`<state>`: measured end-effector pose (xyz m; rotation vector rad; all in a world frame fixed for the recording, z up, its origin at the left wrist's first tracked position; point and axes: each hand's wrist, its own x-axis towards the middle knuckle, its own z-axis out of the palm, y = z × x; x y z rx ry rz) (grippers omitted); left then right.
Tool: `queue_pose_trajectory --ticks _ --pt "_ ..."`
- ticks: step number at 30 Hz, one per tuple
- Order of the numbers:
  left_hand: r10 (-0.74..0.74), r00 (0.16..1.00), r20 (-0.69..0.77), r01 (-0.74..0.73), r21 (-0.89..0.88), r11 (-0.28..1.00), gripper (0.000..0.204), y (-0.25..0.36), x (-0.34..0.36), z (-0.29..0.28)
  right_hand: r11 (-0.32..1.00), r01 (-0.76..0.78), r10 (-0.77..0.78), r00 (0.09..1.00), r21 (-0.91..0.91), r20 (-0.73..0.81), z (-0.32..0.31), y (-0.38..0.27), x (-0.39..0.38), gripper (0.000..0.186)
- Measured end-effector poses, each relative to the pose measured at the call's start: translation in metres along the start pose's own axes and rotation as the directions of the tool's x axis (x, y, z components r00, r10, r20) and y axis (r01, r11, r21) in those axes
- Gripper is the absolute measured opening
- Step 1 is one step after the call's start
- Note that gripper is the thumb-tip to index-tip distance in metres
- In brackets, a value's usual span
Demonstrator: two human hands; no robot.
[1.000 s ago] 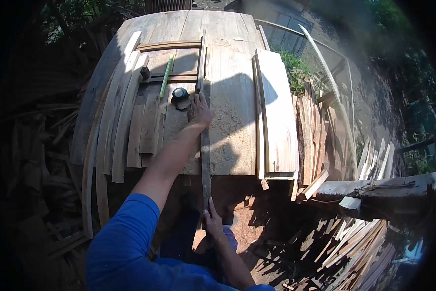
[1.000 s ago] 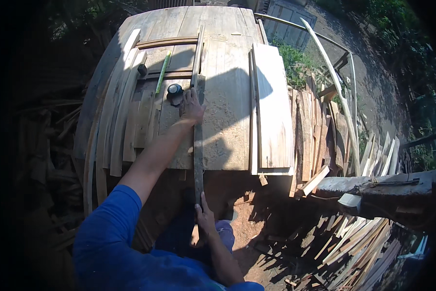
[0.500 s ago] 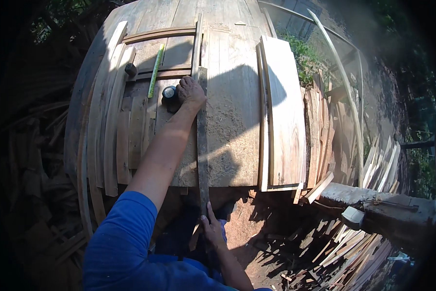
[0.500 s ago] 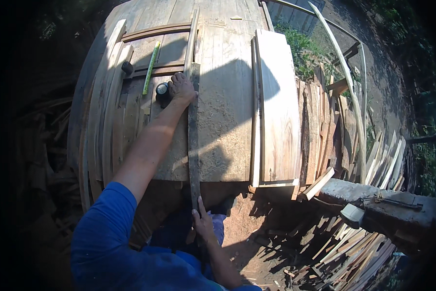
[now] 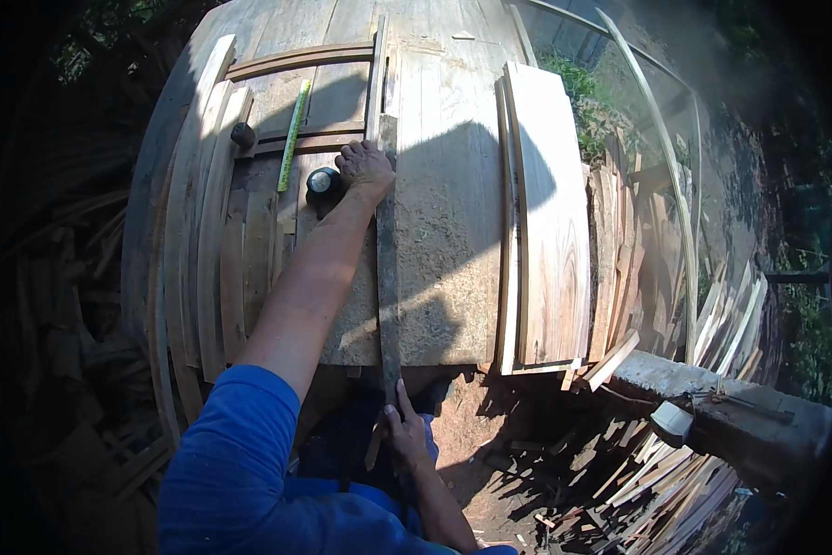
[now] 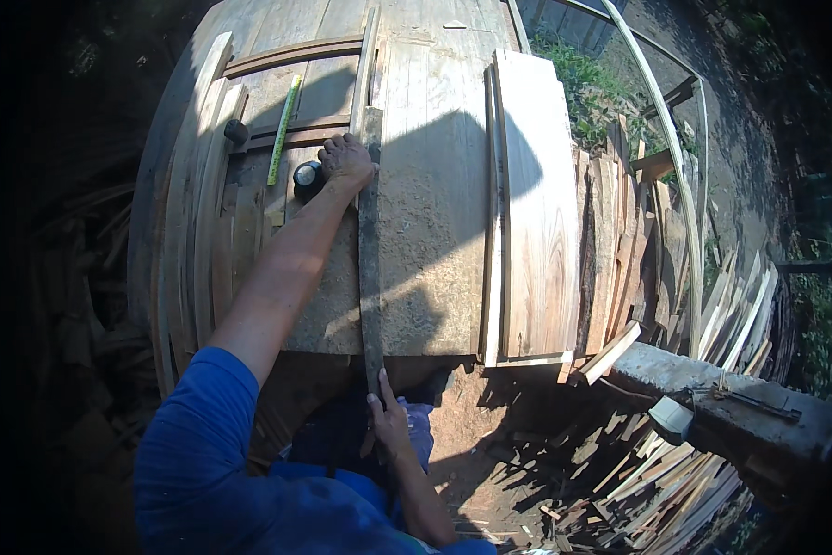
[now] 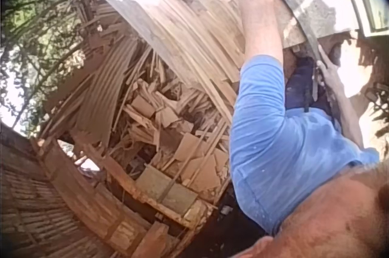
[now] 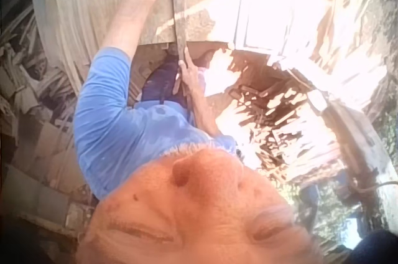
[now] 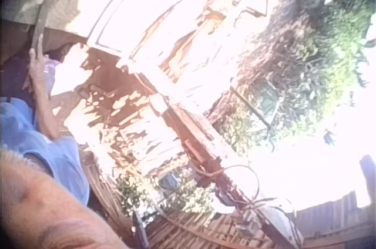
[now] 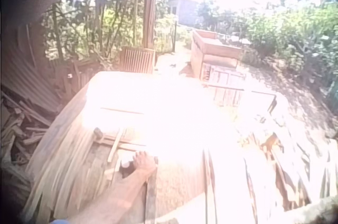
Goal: The person measures a wooden piece with a tape measure, then uses a hammer to drive a nail into a smaller wooden component, and finally joins two wooden pieces together by hand.
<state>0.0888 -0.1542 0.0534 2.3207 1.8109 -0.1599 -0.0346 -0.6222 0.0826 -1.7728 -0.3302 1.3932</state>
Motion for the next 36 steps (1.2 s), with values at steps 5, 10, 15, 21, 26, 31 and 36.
queue_pose_trajectory --ticks 5,10,15,21,26,31,36 --pt "-0.012 1.000 -0.029 0.012 0.005 1.000 0.053 0.006 0.007 0.000 1.000 -0.025 0.025 1.000 -0.012 -0.006 0.001 -0.006 0.008 0.063" --pt "-0.013 0.999 -0.047 0.014 0.016 1.000 0.068 0.004 0.021 0.007 0.996 -0.085 0.086 0.996 -0.026 0.028 -0.001 -0.022 0.017 0.063" --pt "-0.020 0.994 -0.105 0.022 0.015 1.000 0.083 0.007 0.038 0.018 0.998 -0.050 0.050 0.999 -0.034 -0.003 0.001 -0.035 0.028 0.061" --pt "-0.044 0.962 -0.270 0.036 -0.034 0.999 0.035 0.008 0.047 0.025 0.999 -0.037 0.037 0.999 0.032 -0.008 0.004 -0.031 0.038 0.060" --pt "0.022 0.992 -0.122 -0.011 0.092 0.996 0.047 0.019 0.012 0.006 0.995 -0.075 0.076 0.997 0.065 -0.005 0.000 -0.011 0.024 0.063" --pt "0.258 0.933 -0.250 -0.223 0.160 0.962 0.101 -0.008 -0.074 0.013 0.957 0.152 -0.200 0.963 -0.247 -0.179 0.004 0.067 -0.062 0.071" --pt "0.128 0.922 -0.365 -0.356 -0.671 0.650 0.097 -0.039 -0.174 -0.066 0.773 0.197 -0.380 0.905 -0.603 -0.192 -0.012 0.106 -0.123 0.072"
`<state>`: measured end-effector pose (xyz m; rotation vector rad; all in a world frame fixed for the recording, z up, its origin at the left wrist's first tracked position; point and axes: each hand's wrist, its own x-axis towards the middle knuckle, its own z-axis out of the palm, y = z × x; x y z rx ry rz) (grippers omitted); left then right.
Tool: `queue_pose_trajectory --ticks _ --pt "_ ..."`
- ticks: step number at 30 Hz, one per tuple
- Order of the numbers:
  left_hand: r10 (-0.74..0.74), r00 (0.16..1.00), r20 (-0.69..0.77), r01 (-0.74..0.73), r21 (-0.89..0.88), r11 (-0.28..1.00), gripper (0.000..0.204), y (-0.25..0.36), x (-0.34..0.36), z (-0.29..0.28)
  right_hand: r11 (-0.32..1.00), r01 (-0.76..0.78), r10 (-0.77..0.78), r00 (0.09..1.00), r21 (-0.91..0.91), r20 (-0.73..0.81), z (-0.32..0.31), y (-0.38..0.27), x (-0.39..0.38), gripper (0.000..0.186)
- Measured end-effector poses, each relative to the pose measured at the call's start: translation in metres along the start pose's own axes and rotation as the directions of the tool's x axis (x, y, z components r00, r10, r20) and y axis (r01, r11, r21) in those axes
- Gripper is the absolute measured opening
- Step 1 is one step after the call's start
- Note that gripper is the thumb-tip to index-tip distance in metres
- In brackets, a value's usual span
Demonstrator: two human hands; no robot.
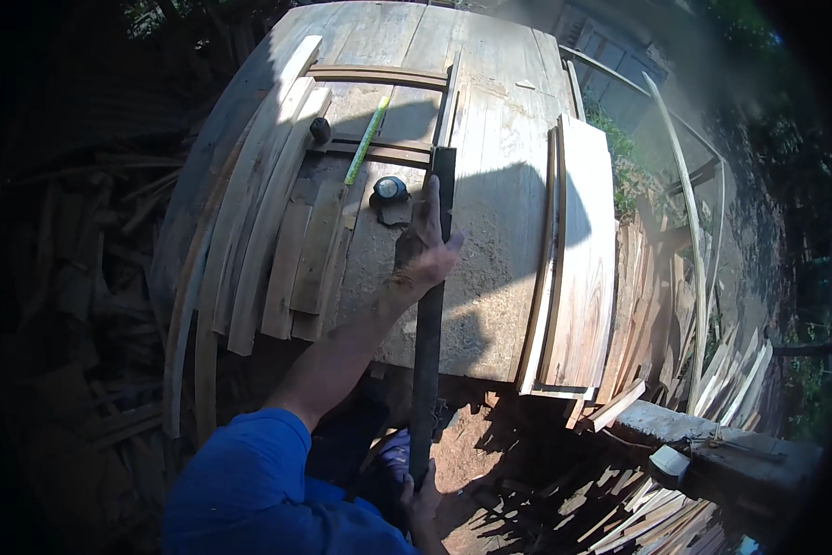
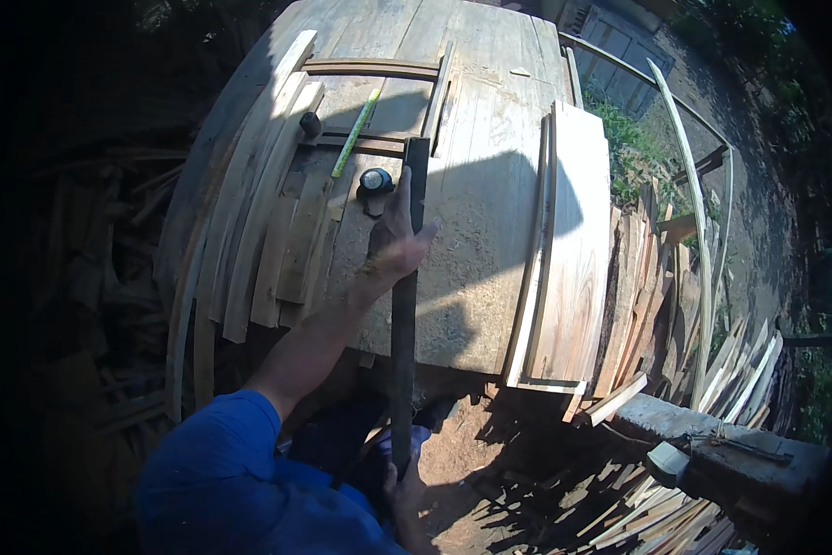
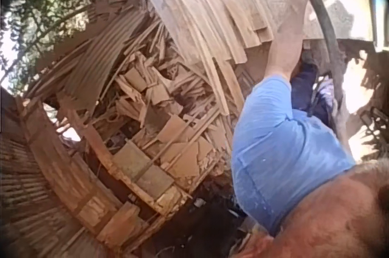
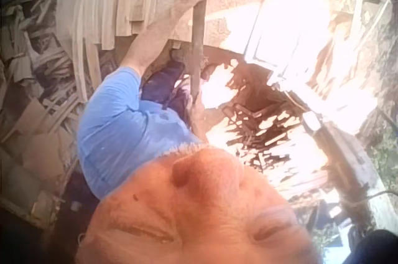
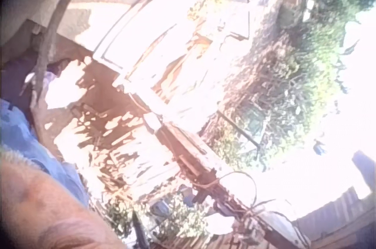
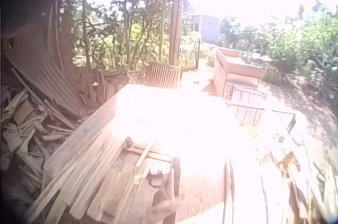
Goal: The person measures a wooden piece with a tape measure, then uses a hammer to drive a nail into a smaller wooden component, and finally joins two wooden pieces together by hand.
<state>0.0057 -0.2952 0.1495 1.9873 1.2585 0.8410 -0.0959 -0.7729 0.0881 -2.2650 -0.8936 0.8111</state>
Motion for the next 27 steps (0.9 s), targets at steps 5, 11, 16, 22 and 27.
queue_pose_trajectory --ticks 5,11,16,22,27 --pt "-0.029 0.989 -0.146 -0.072 -0.637 0.768 0.063 -0.001 0.057 -0.212 0.823 0.520 -0.554 0.824 0.229 0.116 0.006 -0.062 0.105 0.052" --pt "0.039 0.999 -0.021 -0.036 -0.906 0.421 0.061 -0.027 0.021 -0.415 0.680 0.679 -0.602 0.732 0.275 -0.319 0.031 -0.279 0.370 0.035" --pt "-0.189 0.973 0.134 0.221 -0.779 0.586 0.056 -0.046 -0.092 -0.438 0.779 0.622 -0.615 0.782 -0.074 0.098 0.099 -0.338 0.573 0.034" --pt "-0.459 0.876 0.150 0.400 -0.758 0.515 0.048 -0.061 -0.191 -0.436 0.729 0.514 -0.487 0.853 -0.452 0.187 0.168 -0.368 0.624 0.052" --pt "-0.539 0.793 0.284 0.505 -0.801 0.320 0.049 -0.077 -0.223 -0.427 0.591 0.491 -0.497 0.846 -0.641 0.190 0.174 -0.338 0.696 0.032"
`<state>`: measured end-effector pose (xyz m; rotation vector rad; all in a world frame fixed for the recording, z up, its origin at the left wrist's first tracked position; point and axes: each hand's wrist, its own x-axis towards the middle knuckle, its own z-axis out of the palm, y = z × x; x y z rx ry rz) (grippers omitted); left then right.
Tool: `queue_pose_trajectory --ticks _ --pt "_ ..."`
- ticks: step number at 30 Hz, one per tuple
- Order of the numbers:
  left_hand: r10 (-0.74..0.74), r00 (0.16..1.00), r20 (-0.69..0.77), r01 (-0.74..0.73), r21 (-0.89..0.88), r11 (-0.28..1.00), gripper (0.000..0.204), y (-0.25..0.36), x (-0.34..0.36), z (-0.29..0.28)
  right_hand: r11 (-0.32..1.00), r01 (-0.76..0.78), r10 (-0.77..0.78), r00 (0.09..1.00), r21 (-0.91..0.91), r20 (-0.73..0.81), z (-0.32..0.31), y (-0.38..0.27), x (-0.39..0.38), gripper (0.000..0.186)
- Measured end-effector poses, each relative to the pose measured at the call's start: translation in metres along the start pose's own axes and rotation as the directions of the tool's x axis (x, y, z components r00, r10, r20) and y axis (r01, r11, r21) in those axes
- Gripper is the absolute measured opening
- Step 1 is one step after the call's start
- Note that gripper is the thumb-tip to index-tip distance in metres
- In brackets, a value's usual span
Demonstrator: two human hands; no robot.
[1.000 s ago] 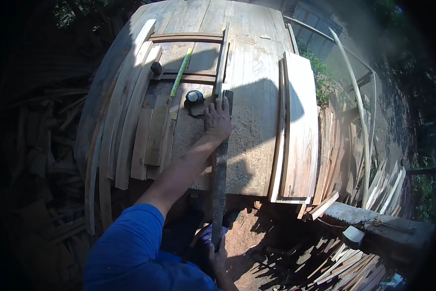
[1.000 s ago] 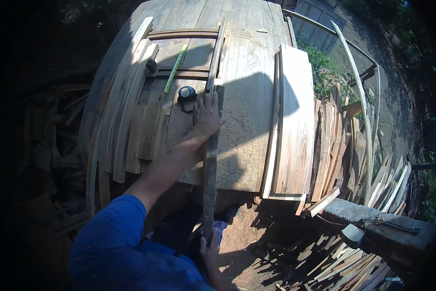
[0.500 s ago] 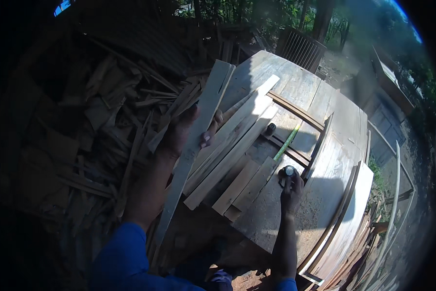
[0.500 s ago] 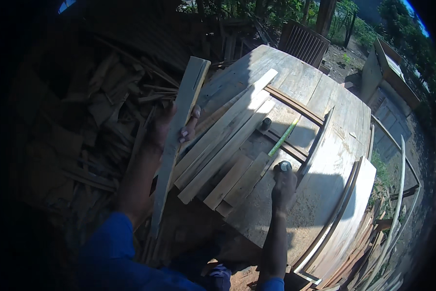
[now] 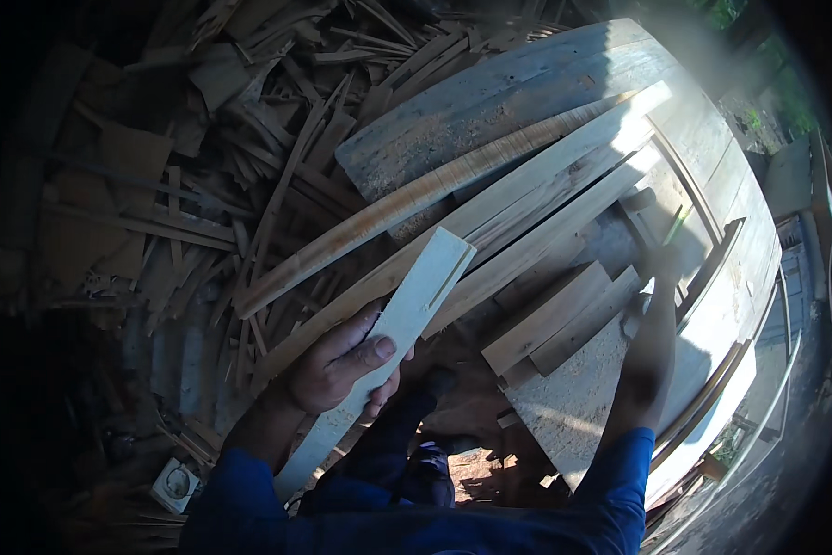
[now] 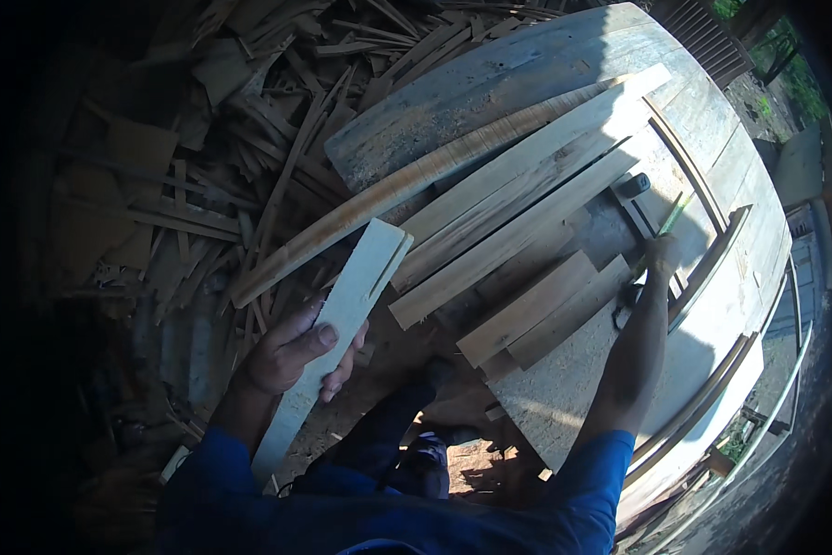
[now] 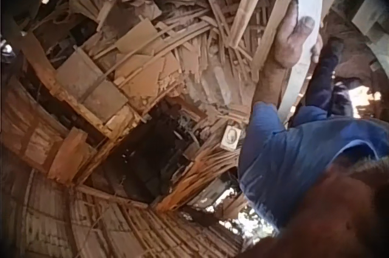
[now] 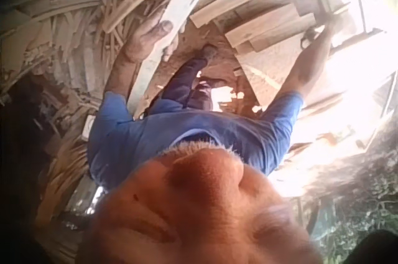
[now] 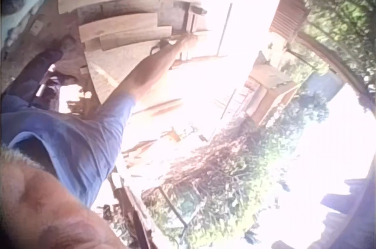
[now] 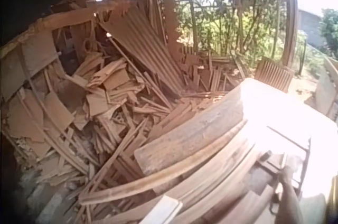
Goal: The person measures a wooden piece with a tape measure, then uses a hammer to drive a nail into a smaller wooden component, and finally joins two wooden pieces together by hand.
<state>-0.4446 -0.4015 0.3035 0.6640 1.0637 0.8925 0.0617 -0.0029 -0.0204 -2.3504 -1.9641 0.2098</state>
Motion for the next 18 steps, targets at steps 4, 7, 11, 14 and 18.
queue_pose_trajectory --ticks 4,7,11,14,18 --pt "-0.054 0.997 0.061 0.064 -0.165 0.984 0.044 -0.028 0.000 0.009 0.997 0.072 -0.075 0.986 -0.024 -0.151 -0.034 0.032 0.007 0.037" --pt "-0.139 0.990 0.022 0.141 -0.169 0.975 0.045 -0.040 -0.024 0.017 0.287 -0.136 0.277 0.959 0.948 0.054 -0.047 -0.051 -0.081 0.057" --pt "-0.182 0.976 0.119 0.214 -0.369 0.904 0.049 -0.050 -0.037 0.041 0.011 0.163 0.109 0.981 0.987 -0.163 -0.190 -0.127 -0.265 0.062" --pt "-0.185 0.937 0.297 0.316 -0.493 0.811 0.051 -0.055 -0.046 0.070 0.032 -0.163 -0.132 0.977 0.986 0.166 -0.255 -0.120 -0.369 0.040" --pt "-0.173 0.863 0.475 0.427 -0.503 0.752 0.053 -0.064 -0.069 0.104 0.535 -0.108 -0.174 0.956 0.838 0.235 -0.319 -0.108 -0.445 0.032"
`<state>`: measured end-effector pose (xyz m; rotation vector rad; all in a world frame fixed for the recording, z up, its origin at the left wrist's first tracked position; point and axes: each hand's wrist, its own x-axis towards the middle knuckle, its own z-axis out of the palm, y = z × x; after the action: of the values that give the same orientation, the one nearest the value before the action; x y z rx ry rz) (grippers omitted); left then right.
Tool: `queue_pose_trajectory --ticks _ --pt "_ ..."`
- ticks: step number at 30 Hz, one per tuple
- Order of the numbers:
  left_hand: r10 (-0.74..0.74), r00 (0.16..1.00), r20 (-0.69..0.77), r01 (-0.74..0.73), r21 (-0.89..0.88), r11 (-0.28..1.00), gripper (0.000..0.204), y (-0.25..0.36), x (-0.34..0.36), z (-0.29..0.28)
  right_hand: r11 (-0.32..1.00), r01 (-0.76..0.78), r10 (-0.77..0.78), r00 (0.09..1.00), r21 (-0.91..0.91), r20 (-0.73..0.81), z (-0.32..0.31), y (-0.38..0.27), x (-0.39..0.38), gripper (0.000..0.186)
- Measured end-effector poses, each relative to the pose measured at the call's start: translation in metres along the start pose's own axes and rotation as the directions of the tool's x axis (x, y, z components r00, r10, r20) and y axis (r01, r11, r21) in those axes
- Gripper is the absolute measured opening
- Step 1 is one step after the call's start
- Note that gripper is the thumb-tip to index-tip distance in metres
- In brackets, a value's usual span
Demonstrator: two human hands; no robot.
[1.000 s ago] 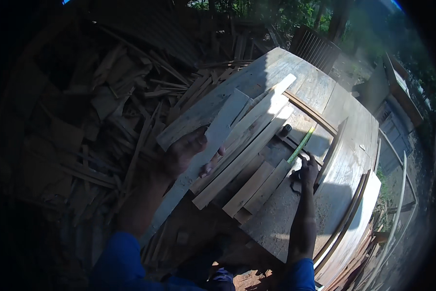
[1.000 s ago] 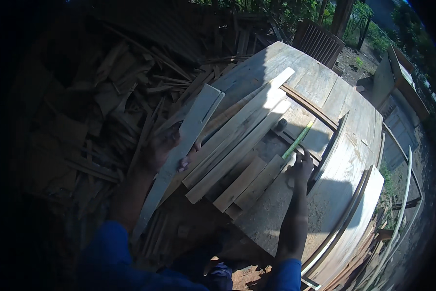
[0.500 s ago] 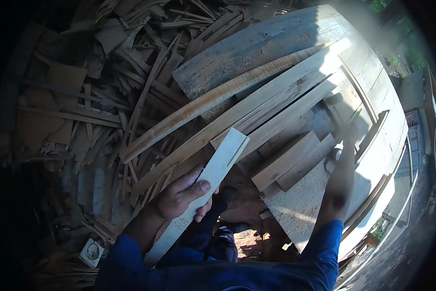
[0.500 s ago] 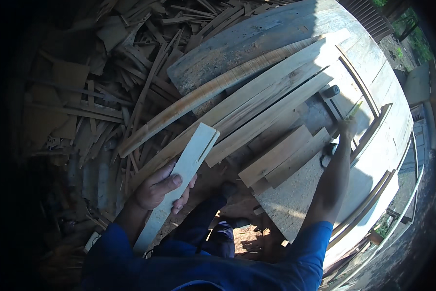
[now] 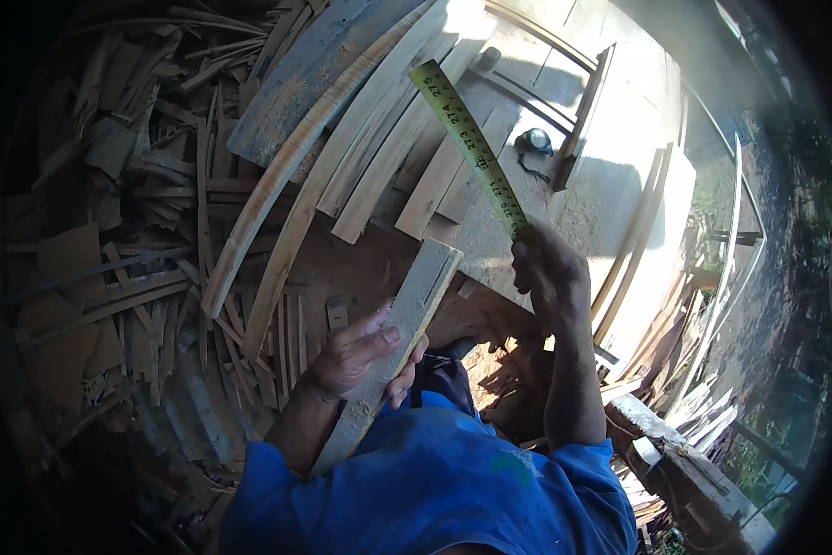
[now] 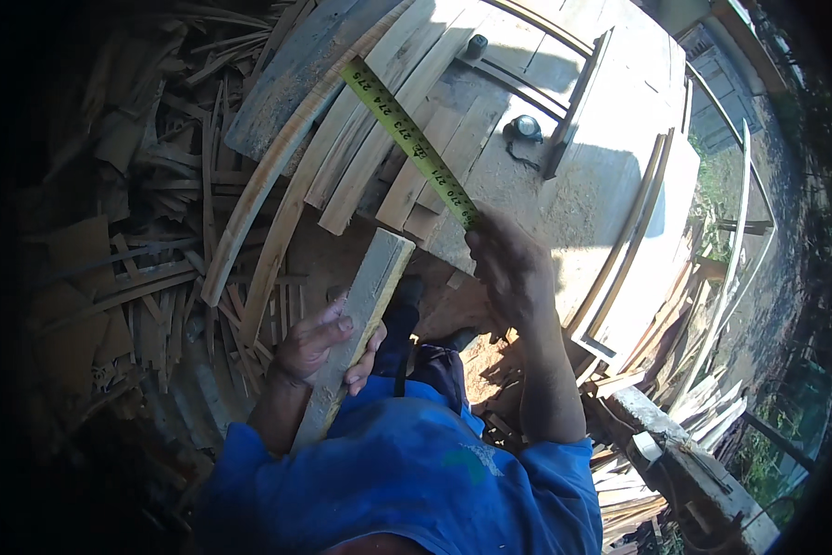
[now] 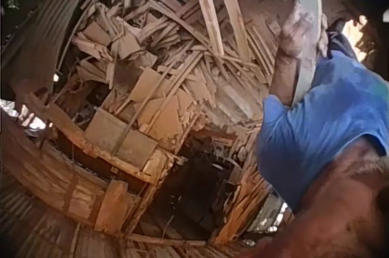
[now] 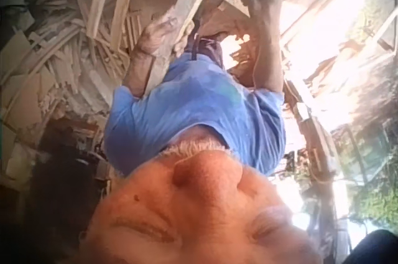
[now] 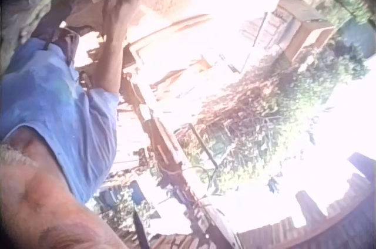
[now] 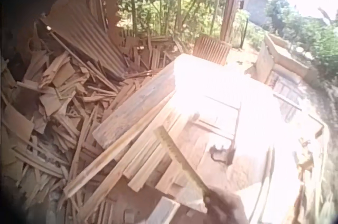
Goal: The person measures a wooden piece with a tape measure, then uses a hammer to drive a nail into a smaller wooden component, and finally joins two wooden pieces together by hand.
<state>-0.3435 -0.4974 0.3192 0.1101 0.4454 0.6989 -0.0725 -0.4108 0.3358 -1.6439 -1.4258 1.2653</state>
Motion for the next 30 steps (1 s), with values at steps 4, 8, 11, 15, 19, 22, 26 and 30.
queue_pose_trajectory --ticks 4,8,11,15,19,22,26,30 --pt "0.054 0.999 -0.006 -0.047 0.386 0.921 0.052 -0.020 0.013 0.044 0.749 0.464 -0.491 0.868 -0.472 0.074 -0.027 -0.034 -0.058 0.031" --pt "0.093 0.995 0.041 -0.097 0.655 0.749 0.043 -0.050 0.016 0.073 0.629 0.407 -0.502 0.863 -0.662 0.053 -0.048 -0.034 -0.112 0.026" --pt "0.142 0.972 0.185 -0.233 0.756 0.611 0.038 -0.070 0.016 0.091 0.605 0.377 -0.554 0.832 -0.702 -0.031 -0.061 -0.032 -0.147 0.025" --pt "0.198 0.975 0.100 -0.203 0.766 0.610 0.040 -0.093 0.020 0.134 0.595 0.357 -0.583 0.808 -0.720 -0.081 -0.079 -0.027 -0.180 0.028" --pt "0.175 0.984 0.044 -0.136 0.816 0.561 0.044 -0.109 0.028 0.144 0.543 0.400 -0.652 0.755 -0.738 -0.071 -0.093 -0.015 -0.206 0.037" --pt "0.189 0.982 0.017 -0.103 0.885 0.454 0.045 -0.124 0.026 0.165 0.549 0.404 -0.661 0.746 -0.731 -0.084 -0.099 -0.013 -0.223 0.034" --pt "0.174 0.982 -0.070 -0.019 0.885 0.465 0.049 -0.135 0.023 0.167 0.686 0.389 -0.554 0.827 -0.614 -0.095 -0.101 -0.010 -0.239 0.035" --pt "0.246 0.969 -0.033 -0.086 0.885 0.457 0.050 -0.139 0.015 0.164 0.821 0.348 -0.411 0.910 -0.452 -0.046 -0.097 -0.012 -0.250 0.038"
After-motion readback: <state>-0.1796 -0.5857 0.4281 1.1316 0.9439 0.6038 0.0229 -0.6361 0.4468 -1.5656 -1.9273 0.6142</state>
